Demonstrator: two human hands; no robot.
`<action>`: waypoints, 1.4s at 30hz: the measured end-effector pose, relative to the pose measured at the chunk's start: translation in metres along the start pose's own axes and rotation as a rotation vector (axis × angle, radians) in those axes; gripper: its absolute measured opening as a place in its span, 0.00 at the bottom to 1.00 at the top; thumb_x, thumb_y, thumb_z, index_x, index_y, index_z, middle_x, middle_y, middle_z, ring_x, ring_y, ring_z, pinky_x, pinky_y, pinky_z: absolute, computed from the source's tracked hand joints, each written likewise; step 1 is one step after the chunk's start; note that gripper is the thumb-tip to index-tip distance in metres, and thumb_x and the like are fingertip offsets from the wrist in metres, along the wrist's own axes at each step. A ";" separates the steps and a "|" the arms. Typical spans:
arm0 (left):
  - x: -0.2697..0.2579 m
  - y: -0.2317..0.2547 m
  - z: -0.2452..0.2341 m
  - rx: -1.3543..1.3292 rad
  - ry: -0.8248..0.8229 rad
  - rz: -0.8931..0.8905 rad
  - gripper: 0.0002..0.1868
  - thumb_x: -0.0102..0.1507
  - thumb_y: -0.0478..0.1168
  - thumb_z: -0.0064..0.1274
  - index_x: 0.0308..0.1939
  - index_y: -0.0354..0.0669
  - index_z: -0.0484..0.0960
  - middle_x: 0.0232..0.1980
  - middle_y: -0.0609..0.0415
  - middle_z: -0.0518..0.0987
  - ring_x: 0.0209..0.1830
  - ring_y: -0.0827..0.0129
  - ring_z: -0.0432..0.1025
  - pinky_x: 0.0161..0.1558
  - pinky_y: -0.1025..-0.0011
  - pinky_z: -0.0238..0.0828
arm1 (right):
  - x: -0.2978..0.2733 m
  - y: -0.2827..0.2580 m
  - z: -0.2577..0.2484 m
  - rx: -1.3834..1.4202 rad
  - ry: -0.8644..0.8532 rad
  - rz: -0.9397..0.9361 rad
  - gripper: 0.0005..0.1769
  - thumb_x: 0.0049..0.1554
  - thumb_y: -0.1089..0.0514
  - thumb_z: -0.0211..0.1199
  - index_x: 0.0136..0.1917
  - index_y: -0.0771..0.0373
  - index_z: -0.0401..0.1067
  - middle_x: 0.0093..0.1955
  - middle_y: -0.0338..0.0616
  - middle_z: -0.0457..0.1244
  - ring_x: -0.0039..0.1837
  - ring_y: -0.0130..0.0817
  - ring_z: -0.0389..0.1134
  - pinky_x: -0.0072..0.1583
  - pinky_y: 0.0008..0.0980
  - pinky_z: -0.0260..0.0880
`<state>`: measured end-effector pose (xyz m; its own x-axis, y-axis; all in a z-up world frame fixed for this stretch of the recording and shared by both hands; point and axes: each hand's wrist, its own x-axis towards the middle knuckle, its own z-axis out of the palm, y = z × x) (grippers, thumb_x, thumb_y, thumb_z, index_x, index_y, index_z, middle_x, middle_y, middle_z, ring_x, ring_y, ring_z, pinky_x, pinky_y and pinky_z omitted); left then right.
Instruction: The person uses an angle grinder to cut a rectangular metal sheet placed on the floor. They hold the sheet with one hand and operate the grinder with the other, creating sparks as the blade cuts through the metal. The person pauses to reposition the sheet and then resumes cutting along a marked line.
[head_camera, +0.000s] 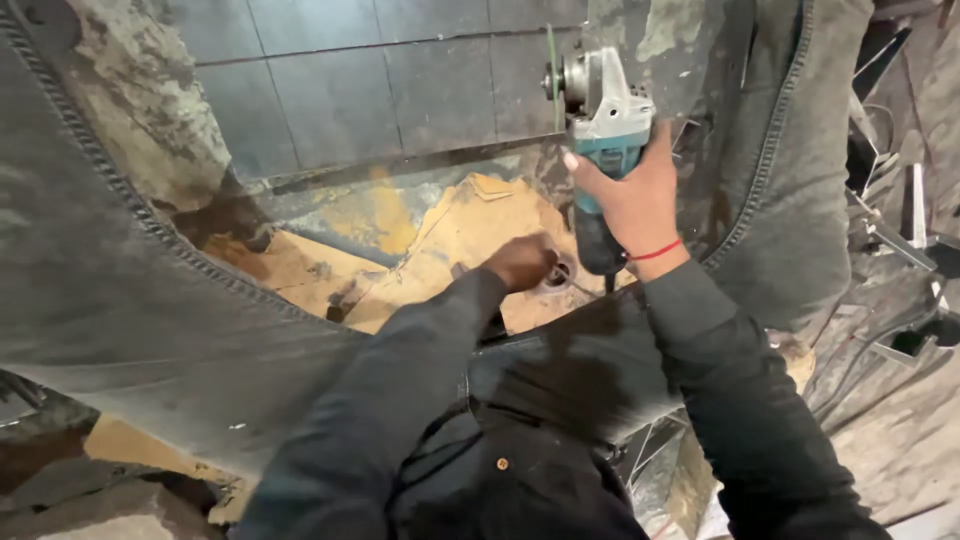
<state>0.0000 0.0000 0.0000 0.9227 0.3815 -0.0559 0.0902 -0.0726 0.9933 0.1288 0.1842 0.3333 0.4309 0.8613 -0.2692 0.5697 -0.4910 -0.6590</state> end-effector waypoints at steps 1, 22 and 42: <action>-0.021 0.038 -0.036 0.002 0.005 -0.004 0.14 0.70 0.48 0.45 0.44 0.44 0.81 0.42 0.47 0.80 0.39 0.60 0.73 0.44 0.68 0.71 | -0.001 0.008 0.003 0.002 -0.005 -0.004 0.41 0.52 0.48 0.82 0.64 0.71 0.61 0.56 0.51 0.68 0.57 0.33 0.71 0.58 0.35 0.72; 0.007 0.253 -0.161 -0.558 0.636 -0.656 0.41 0.65 0.69 0.44 0.57 0.31 0.69 0.47 0.28 0.81 0.51 0.42 0.78 0.53 0.56 0.71 | -0.018 0.056 0.053 0.595 -0.205 0.354 0.30 0.65 0.35 0.57 0.56 0.66 0.73 0.50 0.34 0.64 0.51 0.23 0.61 0.54 0.27 0.64; -0.022 0.071 -0.233 -1.156 1.356 -0.494 0.20 0.71 0.45 0.48 0.50 0.25 0.71 0.46 0.41 0.79 0.46 0.52 0.81 0.48 0.62 0.81 | -0.002 0.041 0.020 0.629 0.112 0.124 0.29 0.70 0.36 0.48 0.56 0.66 0.70 0.49 0.34 0.62 0.50 0.22 0.60 0.53 0.28 0.64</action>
<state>-0.1016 0.2014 0.0953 -0.0538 0.5999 -0.7982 -0.5843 0.6293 0.5124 0.1376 0.1653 0.2926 0.5571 0.7674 -0.3175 0.0069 -0.3866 -0.9222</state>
